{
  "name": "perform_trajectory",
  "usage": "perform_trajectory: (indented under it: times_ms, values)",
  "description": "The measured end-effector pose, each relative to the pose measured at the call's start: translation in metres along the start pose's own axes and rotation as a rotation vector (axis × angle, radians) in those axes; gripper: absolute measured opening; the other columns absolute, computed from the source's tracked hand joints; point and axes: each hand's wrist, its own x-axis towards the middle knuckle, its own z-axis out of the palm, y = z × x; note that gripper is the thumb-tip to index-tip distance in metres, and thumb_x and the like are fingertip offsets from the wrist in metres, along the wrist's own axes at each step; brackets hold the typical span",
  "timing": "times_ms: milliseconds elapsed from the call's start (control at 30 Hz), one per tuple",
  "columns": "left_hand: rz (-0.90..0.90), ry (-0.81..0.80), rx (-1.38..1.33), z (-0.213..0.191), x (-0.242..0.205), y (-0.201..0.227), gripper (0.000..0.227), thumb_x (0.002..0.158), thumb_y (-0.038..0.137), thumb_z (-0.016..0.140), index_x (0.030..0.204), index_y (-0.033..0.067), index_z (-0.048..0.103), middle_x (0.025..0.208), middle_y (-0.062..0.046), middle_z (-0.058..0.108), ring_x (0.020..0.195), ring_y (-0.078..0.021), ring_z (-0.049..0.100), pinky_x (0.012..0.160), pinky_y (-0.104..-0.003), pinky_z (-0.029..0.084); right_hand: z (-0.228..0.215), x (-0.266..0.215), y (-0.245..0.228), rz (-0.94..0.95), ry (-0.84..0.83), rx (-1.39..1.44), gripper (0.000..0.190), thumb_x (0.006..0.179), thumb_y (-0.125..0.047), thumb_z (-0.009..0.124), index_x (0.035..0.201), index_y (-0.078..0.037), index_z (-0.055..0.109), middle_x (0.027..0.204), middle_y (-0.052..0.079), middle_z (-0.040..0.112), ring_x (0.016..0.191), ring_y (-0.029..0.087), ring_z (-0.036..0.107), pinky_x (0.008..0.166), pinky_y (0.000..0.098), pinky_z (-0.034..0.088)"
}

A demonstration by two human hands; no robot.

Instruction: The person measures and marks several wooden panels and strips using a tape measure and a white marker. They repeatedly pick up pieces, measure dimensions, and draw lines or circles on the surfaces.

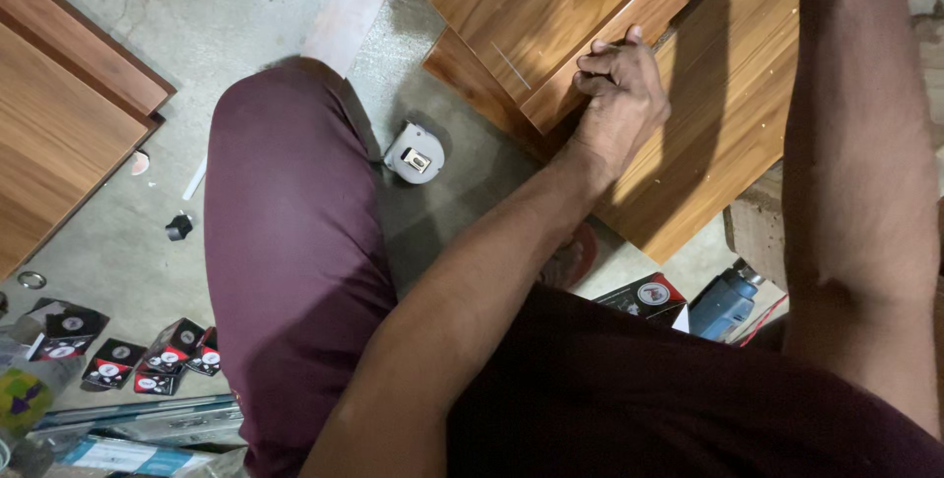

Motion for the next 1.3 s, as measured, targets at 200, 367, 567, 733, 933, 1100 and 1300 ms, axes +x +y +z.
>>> perform_trajectory:
  times_ms: [200,367,567,733,933,1100,1300]
  values:
    - [0.003,0.008,-0.028,-0.002,-0.002,-0.005,0.034,0.095,-0.002,0.067,0.127,-0.0126,0.064,0.093,-0.027,0.071,0.076,-0.0326,0.071,0.053,-0.038,0.063,0.002,-0.001,-0.024,-0.04,-0.089,-0.094,0.014,0.089,-0.015,0.078,0.099,-0.008,0.07,0.081,0.011,0.075,0.062,0.022,0.071,0.052,0.0375,0.057]
    - [-0.062,0.029,-0.067,0.0,-0.002,-0.003,0.035,0.093,0.003,0.067,0.125,-0.0111,0.066,0.091,-0.025,0.072,0.074,-0.0308,0.072,0.049,-0.035,0.062,0.011,-0.001,-0.042,-0.057,-0.189,-0.178,0.015,0.09,-0.017,0.077,0.1,-0.007,0.072,0.082,0.013,0.076,0.063,0.023,0.07,0.053,0.0388,0.057]
    - [-0.004,0.047,0.008,0.003,0.001,-0.004,0.031,0.092,-0.005,0.068,0.123,-0.0098,0.065,0.087,-0.024,0.07,0.072,-0.0333,0.068,0.05,-0.04,0.058,0.025,-0.008,-0.07,-0.078,-0.326,-0.316,0.017,0.091,-0.02,0.076,0.102,-0.007,0.074,0.083,0.014,0.077,0.063,0.025,0.07,0.054,0.0403,0.057]
    - [-0.16,0.085,-0.025,-0.002,0.001,-0.005,0.019,0.096,0.0,0.07,0.108,-0.0141,0.074,0.087,-0.023,0.069,0.076,-0.034,0.069,0.052,-0.04,0.06,0.04,-0.01,-0.109,-0.142,-0.47,-0.487,0.02,0.093,-0.023,0.075,0.104,-0.007,0.076,0.084,0.015,0.078,0.064,0.026,0.07,0.055,0.0416,0.056]
    - [0.071,-0.114,-0.263,0.002,-0.007,0.01,0.029,0.085,0.014,0.065,0.1,-0.0074,0.078,0.093,-0.025,0.071,0.082,-0.0391,0.07,0.057,-0.049,0.06,0.086,-0.02,-0.124,-0.334,-0.589,-0.725,0.022,0.091,-0.025,0.075,0.105,-0.008,0.078,0.086,0.015,0.078,0.066,0.026,0.07,0.057,0.0422,0.056]
    - [0.142,-0.138,-0.389,0.009,-0.011,0.021,0.028,0.086,0.014,0.064,0.1,-0.0062,0.078,0.095,-0.025,0.071,0.085,-0.04,0.069,0.06,-0.05,0.059,0.123,-0.04,-0.131,-0.521,-0.585,-0.811,0.017,0.091,-0.027,0.074,0.092,-0.011,0.081,0.085,0.011,0.077,0.076,0.023,0.075,0.069,0.0401,0.059]
    - [0.158,-0.148,-0.43,0.015,-0.01,0.028,0.028,0.087,0.016,0.064,0.099,-0.0049,0.078,0.098,-0.025,0.07,0.089,-0.041,0.068,0.063,-0.05,0.059,0.138,-0.05,-0.141,-0.497,-0.511,-0.895,0.014,0.085,-0.021,0.076,0.091,-0.01,0.08,0.087,0.011,0.075,0.077,0.024,0.073,0.069,0.0397,0.058]
